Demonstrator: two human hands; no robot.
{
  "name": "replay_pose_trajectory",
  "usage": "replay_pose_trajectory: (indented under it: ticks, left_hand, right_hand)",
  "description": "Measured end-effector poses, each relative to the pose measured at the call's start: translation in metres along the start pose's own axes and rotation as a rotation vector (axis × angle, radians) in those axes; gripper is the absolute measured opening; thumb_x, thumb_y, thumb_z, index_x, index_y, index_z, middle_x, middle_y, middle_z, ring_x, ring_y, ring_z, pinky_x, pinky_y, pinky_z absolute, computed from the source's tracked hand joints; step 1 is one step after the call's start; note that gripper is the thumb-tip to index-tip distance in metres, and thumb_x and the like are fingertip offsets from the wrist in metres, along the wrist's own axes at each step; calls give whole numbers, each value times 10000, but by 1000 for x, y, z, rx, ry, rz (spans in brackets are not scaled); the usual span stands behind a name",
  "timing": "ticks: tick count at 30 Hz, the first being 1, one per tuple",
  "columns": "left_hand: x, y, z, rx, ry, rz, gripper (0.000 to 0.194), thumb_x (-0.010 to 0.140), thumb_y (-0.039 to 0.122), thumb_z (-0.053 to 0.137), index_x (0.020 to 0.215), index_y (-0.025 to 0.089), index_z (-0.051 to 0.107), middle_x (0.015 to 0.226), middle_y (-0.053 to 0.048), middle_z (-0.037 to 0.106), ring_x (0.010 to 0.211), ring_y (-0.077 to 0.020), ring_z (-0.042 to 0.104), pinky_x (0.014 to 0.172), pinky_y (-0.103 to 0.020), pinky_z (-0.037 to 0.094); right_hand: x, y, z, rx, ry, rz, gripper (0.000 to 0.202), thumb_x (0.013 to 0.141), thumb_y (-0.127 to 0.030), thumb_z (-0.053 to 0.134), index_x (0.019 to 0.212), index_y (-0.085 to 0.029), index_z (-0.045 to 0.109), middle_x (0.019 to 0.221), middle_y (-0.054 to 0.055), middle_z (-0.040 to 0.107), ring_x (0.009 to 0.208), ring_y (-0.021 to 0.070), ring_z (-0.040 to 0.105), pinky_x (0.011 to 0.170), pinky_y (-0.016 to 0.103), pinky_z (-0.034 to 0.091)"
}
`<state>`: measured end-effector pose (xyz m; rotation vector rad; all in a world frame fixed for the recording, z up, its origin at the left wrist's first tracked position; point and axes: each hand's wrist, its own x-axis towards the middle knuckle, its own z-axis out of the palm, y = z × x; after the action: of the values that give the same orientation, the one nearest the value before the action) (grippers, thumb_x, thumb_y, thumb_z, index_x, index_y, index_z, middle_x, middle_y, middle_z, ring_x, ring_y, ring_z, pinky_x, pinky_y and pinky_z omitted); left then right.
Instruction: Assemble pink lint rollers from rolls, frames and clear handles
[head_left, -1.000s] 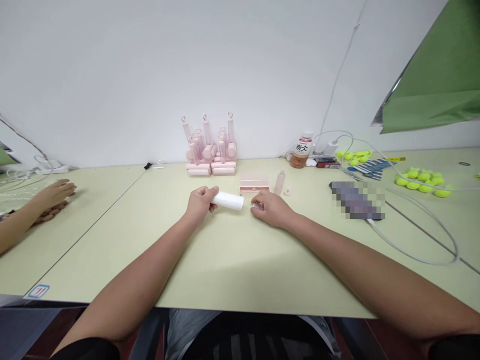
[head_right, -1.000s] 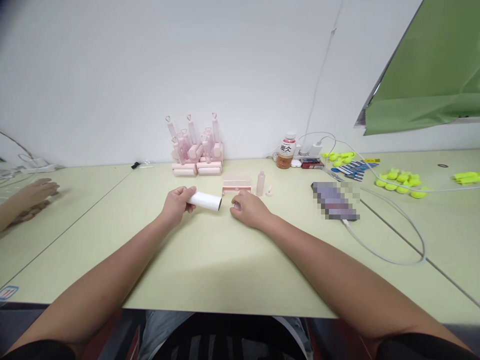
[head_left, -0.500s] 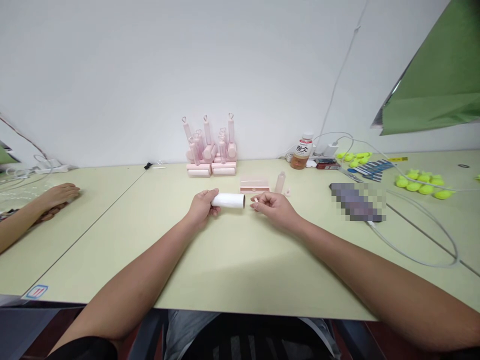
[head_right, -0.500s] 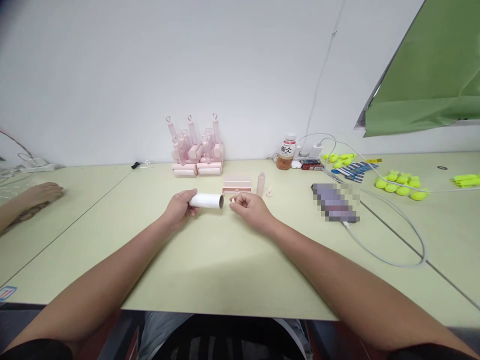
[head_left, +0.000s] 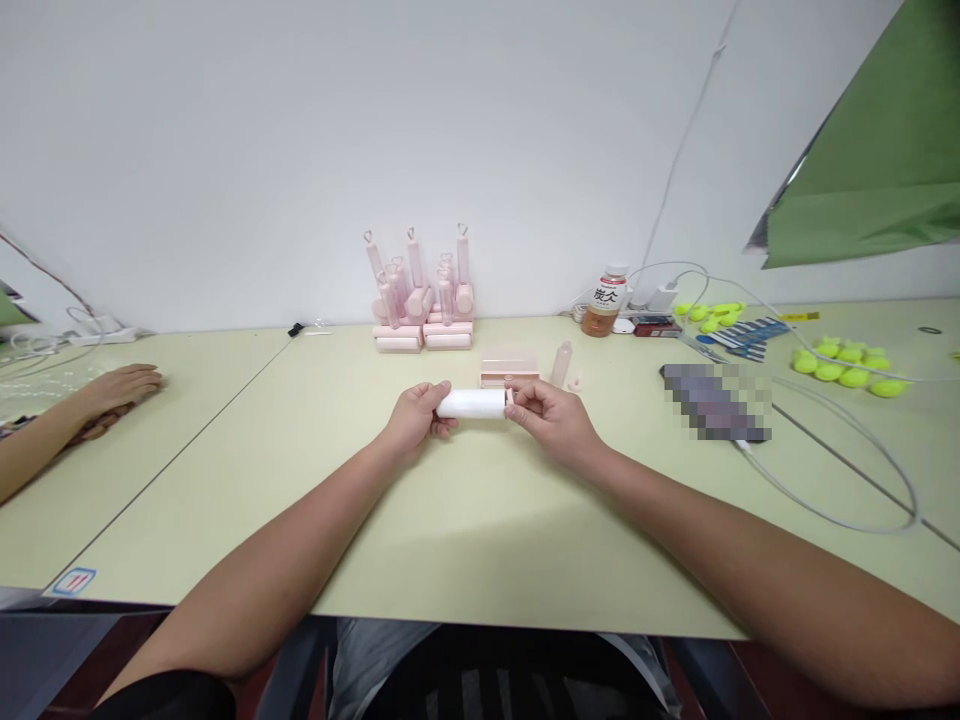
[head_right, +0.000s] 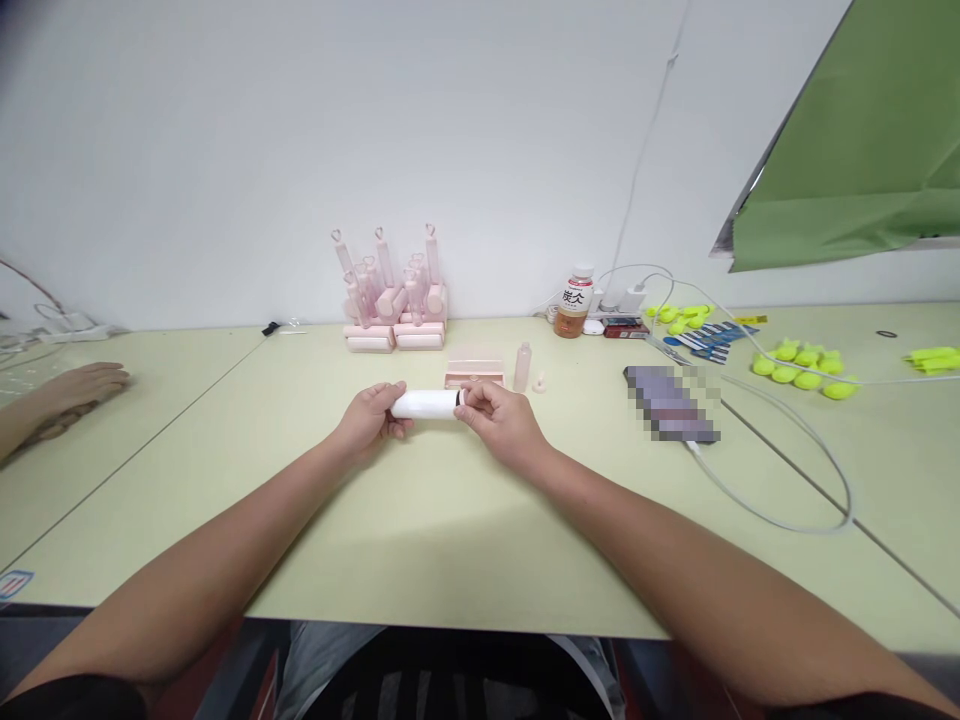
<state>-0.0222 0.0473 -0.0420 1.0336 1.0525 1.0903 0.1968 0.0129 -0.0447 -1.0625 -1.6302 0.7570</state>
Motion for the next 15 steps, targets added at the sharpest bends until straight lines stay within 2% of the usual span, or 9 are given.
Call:
replay_pose_trajectory:
  ticks: [3,9,15]
  left_hand:
    - [0,0,1,6,-14,-2,329,809,402,708,771,146,505,593,-2,581,444,-106,586,349,-188,447]
    - [-2,1,1,36,-35,-4,340,809,418,703,764,153,494,601,-3,585,454,-105,593,355,-183,439]
    - [-6,0,0,168,-203,7,458,752,558,717,808,186,455,598,-3,615,472,-138,624,345,-175,390]
  right_hand:
    - [0,1,1,36,-21,9,189,762,-344,685,714,-214,557,1102,93,731,996,253,688,880,422,515]
    - [-1,4,3,91,-17,-8,211,746,-366,715,745,-215,568,1131,97,727,1018,265,688,878,432,529]
    - [0,3,2,188,94,6,297,763,-462,729,837,-212,587,1154,121,717,968,249,707,865,410,544]
